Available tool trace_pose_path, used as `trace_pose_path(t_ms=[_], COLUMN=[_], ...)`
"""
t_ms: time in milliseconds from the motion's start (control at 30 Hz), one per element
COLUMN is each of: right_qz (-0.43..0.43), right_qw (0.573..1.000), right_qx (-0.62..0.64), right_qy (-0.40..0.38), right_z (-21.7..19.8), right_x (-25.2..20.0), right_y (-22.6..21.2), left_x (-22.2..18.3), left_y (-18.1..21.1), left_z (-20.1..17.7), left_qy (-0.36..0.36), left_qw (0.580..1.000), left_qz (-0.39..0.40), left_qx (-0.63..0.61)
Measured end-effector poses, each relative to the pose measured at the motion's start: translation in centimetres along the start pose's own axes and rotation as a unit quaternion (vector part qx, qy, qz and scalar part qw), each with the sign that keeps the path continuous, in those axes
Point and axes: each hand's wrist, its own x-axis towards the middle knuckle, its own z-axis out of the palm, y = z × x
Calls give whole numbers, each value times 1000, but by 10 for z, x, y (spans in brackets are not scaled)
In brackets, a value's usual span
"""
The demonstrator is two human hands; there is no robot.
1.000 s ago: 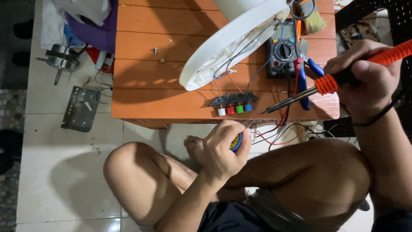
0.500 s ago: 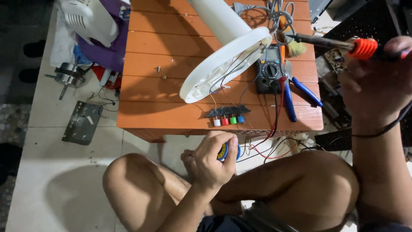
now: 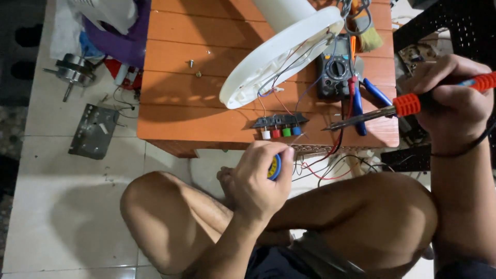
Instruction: Stripping electrical wires and soldering them to a fan's control switch panel followed by multimeter testing
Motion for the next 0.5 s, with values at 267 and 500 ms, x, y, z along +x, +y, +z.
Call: trace_pose_path(t_ms=[267, 500], right_qz=[-5, -1], right_qw=[994, 995], right_qx=[-73, -44], right_qy=[-86, -91], right_z=[7, 3], right_x=[2, 2], right_y=[7, 13], left_x=[-10, -13], left_y=[-9, -13], left_z=[14, 19], left_qy=[-2, 7], left_qw=[1000, 1000], left_qz=[22, 14], left_qx=[5, 1])
